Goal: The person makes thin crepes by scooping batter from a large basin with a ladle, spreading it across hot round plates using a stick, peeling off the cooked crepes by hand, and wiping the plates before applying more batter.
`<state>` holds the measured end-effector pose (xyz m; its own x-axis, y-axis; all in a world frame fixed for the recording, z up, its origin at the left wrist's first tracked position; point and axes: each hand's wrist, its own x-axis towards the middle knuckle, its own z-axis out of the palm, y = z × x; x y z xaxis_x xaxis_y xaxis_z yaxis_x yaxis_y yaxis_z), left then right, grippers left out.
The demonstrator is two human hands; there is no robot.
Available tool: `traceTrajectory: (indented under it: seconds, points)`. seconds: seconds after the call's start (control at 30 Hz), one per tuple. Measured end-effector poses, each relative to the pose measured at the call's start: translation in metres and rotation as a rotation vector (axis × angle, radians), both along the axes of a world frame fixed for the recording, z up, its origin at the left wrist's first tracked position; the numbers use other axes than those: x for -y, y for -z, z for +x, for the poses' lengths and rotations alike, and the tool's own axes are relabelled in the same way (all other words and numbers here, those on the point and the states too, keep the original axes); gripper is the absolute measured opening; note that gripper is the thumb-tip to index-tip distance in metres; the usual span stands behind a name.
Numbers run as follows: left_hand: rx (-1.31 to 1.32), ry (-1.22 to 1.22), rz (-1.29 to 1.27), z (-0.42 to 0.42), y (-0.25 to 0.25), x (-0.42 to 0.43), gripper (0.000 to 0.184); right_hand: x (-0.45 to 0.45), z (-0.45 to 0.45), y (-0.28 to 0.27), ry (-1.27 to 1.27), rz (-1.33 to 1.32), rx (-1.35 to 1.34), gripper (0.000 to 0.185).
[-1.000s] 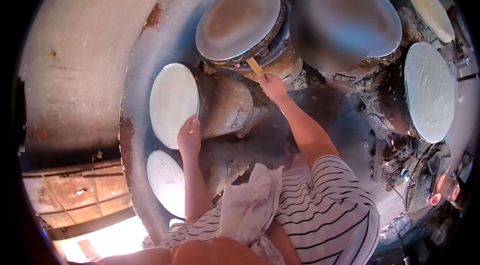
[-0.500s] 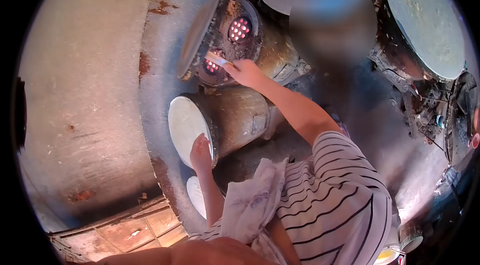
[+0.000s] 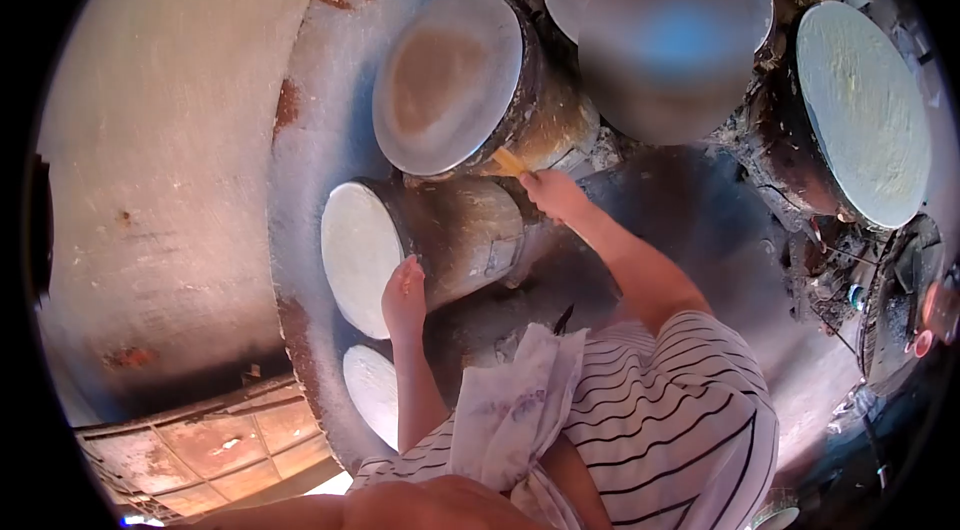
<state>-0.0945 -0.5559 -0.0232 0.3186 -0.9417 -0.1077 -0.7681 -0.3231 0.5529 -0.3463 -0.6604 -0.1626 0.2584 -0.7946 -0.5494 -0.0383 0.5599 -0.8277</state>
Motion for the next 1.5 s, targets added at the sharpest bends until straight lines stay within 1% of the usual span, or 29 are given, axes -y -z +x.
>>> traceTrajectory:
  seconds: [0.2, 0.23, 0.33, 0.37, 0.4, 0.5, 0.53, 0.57, 0.6, 0.63, 0.67, 0.7, 0.73, 0.77, 0.8, 0.83, 0.87, 0.9, 0.97, 1.0, 1.07, 1.1, 1.2, 1.27, 1.33, 1.37, 1.4, 1.47, 1.5]
  points:
    - [-0.029, 0.003, -0.114, -0.01, 0.007, -0.029, 0.034, 0.016, -0.049, -0.028, -0.28, 0.335, 0.111, 0.041]
    - [-0.086, -0.045, -0.125, -0.011, 0.013, -0.036, 0.034, 0.014, -0.061, -0.04, -0.371, 0.317, 0.04, 0.042]
    - [-0.091, -0.196, -0.111, -0.037, 0.014, -0.07, 0.033, 0.001, -0.095, -0.057, -0.525, -0.016, -0.146, 0.037]
    - [-0.004, -0.237, -0.065, -0.057, 0.003, -0.077, 0.033, -0.001, -0.099, -0.082, -0.58, -0.127, -0.23, 0.032]
    - [-0.065, -0.364, 0.025, -0.074, -0.002, -0.088, 0.035, -0.003, -0.092, -0.094, -0.566, -0.143, -0.201, 0.026]
    - [-0.001, -0.528, 0.212, -0.126, 0.069, -0.155, 0.051, -0.009, -0.049, -0.104, -0.66, -0.403, 0.006, 0.02]
    - [-0.12, -0.624, 0.33, -0.155, 0.063, -0.172, 0.058, -0.022, -0.036, -0.104, -0.673, -0.43, 0.112, 0.019]
    - [-0.13, -0.725, 0.361, -0.184, 0.073, -0.199, 0.058, -0.03, -0.019, -0.116, -0.799, -0.605, 0.247, 0.018]
    - [-0.12, -0.81, 0.37, -0.199, 0.085, -0.224, 0.058, -0.048, -0.003, -0.137, -0.826, -0.663, 0.232, 0.016]
    - [-0.011, -0.991, 0.303, -0.21, 0.086, -0.259, 0.057, -0.056, 0.017, -0.163, -0.895, -1.41, 0.235, 0.015]
    - [0.104, -1.135, 0.25, -0.217, 0.084, -0.294, 0.057, -0.066, 0.023, -0.188, -0.812, -1.873, -0.034, 0.015]
    - [0.202, -1.332, 0.261, -0.225, 0.085, -0.325, 0.056, -0.065, 0.021, -0.19, -0.869, -1.778, -0.118, 0.016]
    - [0.306, -1.491, 0.272, -0.216, 0.08, -0.361, 0.055, -0.063, 0.032, -0.197, -0.858, -1.708, 0.131, 0.018]
    - [0.273, -1.668, 0.26, -0.208, 0.076, -0.396, 0.054, -0.075, 0.037, -0.21, -0.862, -1.673, 0.238, 0.02]
    - [0.174, -1.826, 0.126, -0.197, 0.079, -0.431, 0.054, -0.088, 0.04, -0.223, -0.854, -1.635, 0.329, 0.021]
    - [0.048, -1.955, 0.046, -0.182, 0.095, -0.468, 0.058, -0.102, 0.041, -0.231, -1.058, -1.547, 0.531, 0.025]
    - [-0.096, -2.121, -0.059, -0.153, 0.138, -0.513, 0.061, -0.116, 0.044, -0.24, -1.25, -1.44, 0.721, 0.028]
    - [-0.416, -2.246, -0.38, -0.136, 0.121, -0.522, 0.062, -0.153, 0.049, -0.26, -1.421, -1.366, 0.788, 0.035]
    - [-0.657, -2.299, -0.487, -0.102, 0.145, -0.544, 0.068, -0.215, 0.066, -0.263, -1.599, -1.283, 0.901, 0.032]
    - [-0.662, -2.284, -0.395, -0.089, 0.16, -0.553, 0.069, -0.252, 0.075, -0.252, -1.665, -1.271, 0.931, 0.029]
    - [-0.632, -2.298, -0.239, -0.074, 0.181, -0.562, 0.071, -0.312, 0.077, -0.221, -1.768, -0.92, 0.534, 0.022]
    - [-0.754, -2.213, -0.194, -0.077, 0.198, -0.575, 0.08, -0.346, 0.082, -0.205, -1.782, -0.796, 0.455, 0.025]
    - [-0.879, -2.15, -0.147, -0.173, 0.208, -0.603, 0.066, -0.453, 0.096, -0.158, -2.038, -0.481, 0.173, 0.048]
    - [-0.544, -1.943, 0.262, -0.243, 0.222, -0.643, 0.066, -0.502, 0.103, -0.088, -2.157, -0.763, 0.052, 0.056]
    - [-0.333, -1.856, 0.184, -0.292, 0.237, -0.715, 0.065, -0.533, 0.101, -0.07, -2.252, -0.716, -0.165, 0.057]
    - [-0.123, -1.776, 0.151, -0.298, 0.24, -0.753, 0.062, -0.546, 0.107, -0.07, -2.297, -0.78, -0.323, 0.053]
    - [0.059, -1.689, 0.114, -0.304, 0.248, -0.777, 0.059, -0.558, 0.118, -0.049, -2.269, -0.986, -0.316, 0.046]
    - [-0.351, -2.026, -0.193, -0.264, 0.204, -0.787, 0.055, -0.587, 0.142, -0.039, -2.209, -1.373, -0.324, 0.036]
    - [-0.568, -2.179, -0.364, -0.248, 0.193, -0.789, 0.052, -0.6, 0.152, -0.035, -2.133, -1.311, -0.362, 0.033]
